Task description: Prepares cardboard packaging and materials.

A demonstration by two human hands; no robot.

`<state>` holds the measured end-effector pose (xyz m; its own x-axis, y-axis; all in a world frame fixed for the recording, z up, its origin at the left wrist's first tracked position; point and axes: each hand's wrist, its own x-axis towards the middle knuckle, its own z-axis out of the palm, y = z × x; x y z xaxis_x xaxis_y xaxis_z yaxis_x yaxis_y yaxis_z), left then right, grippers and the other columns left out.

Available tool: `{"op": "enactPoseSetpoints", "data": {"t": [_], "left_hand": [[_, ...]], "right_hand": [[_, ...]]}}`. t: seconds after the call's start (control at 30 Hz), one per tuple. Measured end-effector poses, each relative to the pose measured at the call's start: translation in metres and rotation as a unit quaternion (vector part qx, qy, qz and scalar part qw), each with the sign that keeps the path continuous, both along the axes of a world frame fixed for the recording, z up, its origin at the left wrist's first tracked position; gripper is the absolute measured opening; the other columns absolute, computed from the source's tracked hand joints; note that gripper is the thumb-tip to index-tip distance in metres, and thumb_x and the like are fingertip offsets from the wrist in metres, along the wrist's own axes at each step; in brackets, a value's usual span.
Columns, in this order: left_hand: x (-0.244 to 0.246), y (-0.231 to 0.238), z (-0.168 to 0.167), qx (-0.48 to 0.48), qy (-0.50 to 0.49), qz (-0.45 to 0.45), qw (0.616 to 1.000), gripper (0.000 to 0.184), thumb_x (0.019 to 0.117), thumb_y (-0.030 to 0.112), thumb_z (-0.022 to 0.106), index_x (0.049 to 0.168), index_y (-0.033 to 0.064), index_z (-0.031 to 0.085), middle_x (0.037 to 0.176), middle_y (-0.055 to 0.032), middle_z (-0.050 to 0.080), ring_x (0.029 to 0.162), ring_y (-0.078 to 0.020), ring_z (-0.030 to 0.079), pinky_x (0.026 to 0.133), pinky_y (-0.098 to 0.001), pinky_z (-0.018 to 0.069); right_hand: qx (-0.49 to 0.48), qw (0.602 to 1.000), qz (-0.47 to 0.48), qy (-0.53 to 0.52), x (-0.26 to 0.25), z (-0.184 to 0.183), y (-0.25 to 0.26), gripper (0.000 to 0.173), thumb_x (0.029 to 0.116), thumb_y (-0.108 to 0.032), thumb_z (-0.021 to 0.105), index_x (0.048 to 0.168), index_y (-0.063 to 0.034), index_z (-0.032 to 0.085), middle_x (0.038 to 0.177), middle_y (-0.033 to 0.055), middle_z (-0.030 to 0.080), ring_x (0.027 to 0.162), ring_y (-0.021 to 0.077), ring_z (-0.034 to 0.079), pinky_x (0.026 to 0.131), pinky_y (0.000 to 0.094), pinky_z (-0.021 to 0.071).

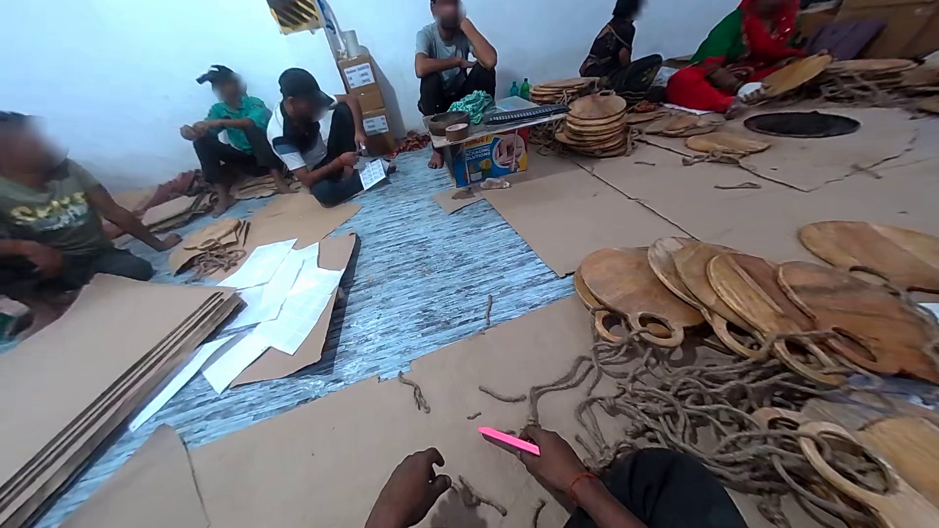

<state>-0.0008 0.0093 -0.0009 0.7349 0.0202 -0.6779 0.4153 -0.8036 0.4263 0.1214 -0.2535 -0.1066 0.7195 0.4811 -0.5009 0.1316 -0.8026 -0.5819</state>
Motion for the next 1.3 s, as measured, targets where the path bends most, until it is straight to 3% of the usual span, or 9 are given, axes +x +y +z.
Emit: {"op": "enactPoseSetpoints", "data": {"t": [0.17,0.33,0.57,0.77,1.3], "left_hand": [[0.000,0.000,0.001,-0.003,-0.005,-0.004,1.000,0.048,0.1073,0.033,0.057,0.144,0.0026,0.055,0.129,-0.0221,0.068,0.120,-0.0361,0.066,0.108,-0.0550,0.0488],[-0.005,-0.001,0.001,-0.009,-0.032,0.004,0.999,0.048,0.1063,0.033,0.058,0.142,0.0009,0.057,0.131,-0.0245,0.066,0.126,-0.0397,0.063,0.110,-0.0598,0.0457],[-0.002,-0.006,-0.002,-0.002,-0.041,-0.002,0.999,0.046,0.1068,0.032,0.058,0.140,-0.0001,0.058,0.127,-0.0254,0.067,0.122,-0.0411,0.064,0.106,-0.0633,0.0467],[0.000,-0.008,-0.003,-0.002,-0.043,-0.011,0.999,0.046,0.1070,0.033,0.057,0.139,-0.0006,0.059,0.126,-0.0257,0.068,0.122,-0.0415,0.064,0.105,-0.0635,0.0470],[0.002,-0.010,-0.004,0.003,-0.038,-0.011,0.999,0.046,0.1069,0.033,0.057,0.140,0.0002,0.058,0.126,-0.0251,0.068,0.121,-0.0407,0.065,0.105,-0.0626,0.0476]], "right_hand": [[0.009,1.000,-0.002,-0.008,0.000,-0.005,-0.002,0.039,0.0991,-0.033,0.065,0.129,-0.0082,0.067,0.120,0.0175,0.071,0.114,0.0336,0.068,0.100,0.0553,0.0509],[0.037,0.998,0.009,-0.044,-0.002,-0.008,-0.005,0.040,0.0983,-0.030,0.070,0.127,-0.0027,0.069,0.120,0.0235,0.071,0.114,0.0400,0.068,0.101,0.0598,0.0496],[0.059,0.997,0.027,-0.047,-0.003,0.000,-0.012,0.042,0.0974,-0.027,0.069,0.126,0.0038,0.067,0.118,0.0299,0.069,0.112,0.0463,0.066,0.099,0.0649,0.0485],[0.040,0.998,0.042,-0.036,0.001,-0.001,-0.014,0.045,0.0995,-0.029,0.065,0.132,0.0031,0.064,0.123,0.0295,0.068,0.118,0.0446,0.065,0.103,0.0633,0.0472],[0.046,0.997,0.036,-0.042,0.003,-0.003,-0.017,0.043,0.0981,-0.027,0.067,0.128,0.0033,0.065,0.119,0.0293,0.069,0.113,0.0447,0.066,0.100,0.0638,0.0480]]}}
